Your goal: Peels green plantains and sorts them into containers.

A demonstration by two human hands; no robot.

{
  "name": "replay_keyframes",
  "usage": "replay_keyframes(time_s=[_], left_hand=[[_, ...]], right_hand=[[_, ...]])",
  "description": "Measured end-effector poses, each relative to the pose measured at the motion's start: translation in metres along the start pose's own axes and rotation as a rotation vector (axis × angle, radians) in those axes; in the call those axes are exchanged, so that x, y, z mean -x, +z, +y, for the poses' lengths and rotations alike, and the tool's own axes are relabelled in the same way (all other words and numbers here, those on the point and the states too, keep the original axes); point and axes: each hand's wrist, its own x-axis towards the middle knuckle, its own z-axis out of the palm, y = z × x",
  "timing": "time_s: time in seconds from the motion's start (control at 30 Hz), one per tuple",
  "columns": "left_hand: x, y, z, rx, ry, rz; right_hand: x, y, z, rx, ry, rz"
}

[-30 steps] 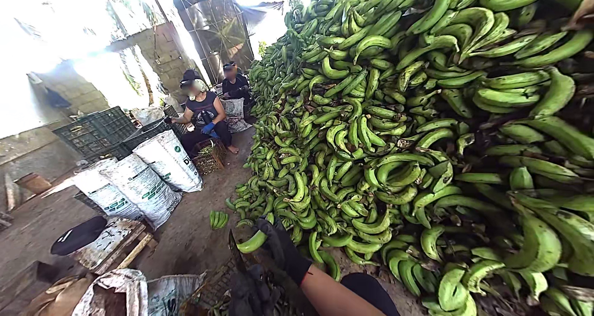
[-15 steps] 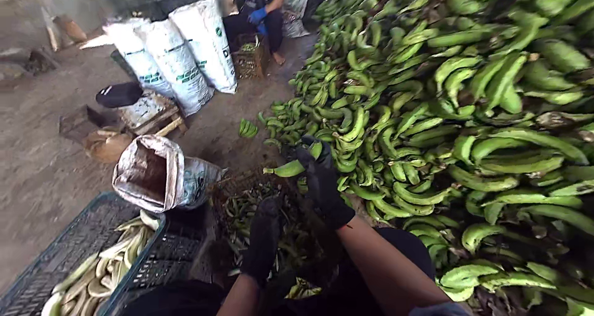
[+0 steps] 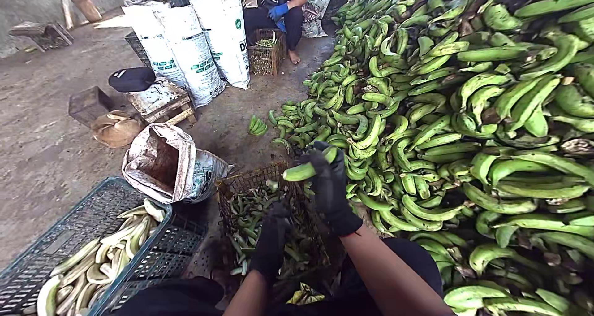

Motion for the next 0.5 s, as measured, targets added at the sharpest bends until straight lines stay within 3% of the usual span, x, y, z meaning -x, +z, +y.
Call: replay_keyframes(time_s=[0.07, 0.13, 0.27, 0.5], left_hand=[[0.001, -0.007, -0.014, -0.027, -0.091, -0.009], [0.006, -0.007, -0.014, -0.097, -0.048, -0.072], [0.022, 0.010, 0.018, -0.278, 0.190, -0.196], [0.024, 0.023, 0.014, -0.226, 0.252, -0.253]], right_hand=[[-0.016, -0.014, -0.005, -0.146, 0.014, -0.096], [-0.027, -0.032, 0.003, -0.275, 0.062, -0.163], [-0.024, -0.034, 0.005, -0.373, 0.240, -0.062], [-0.021, -0.028, 0.002, -0.432, 0.281, 0.100]])
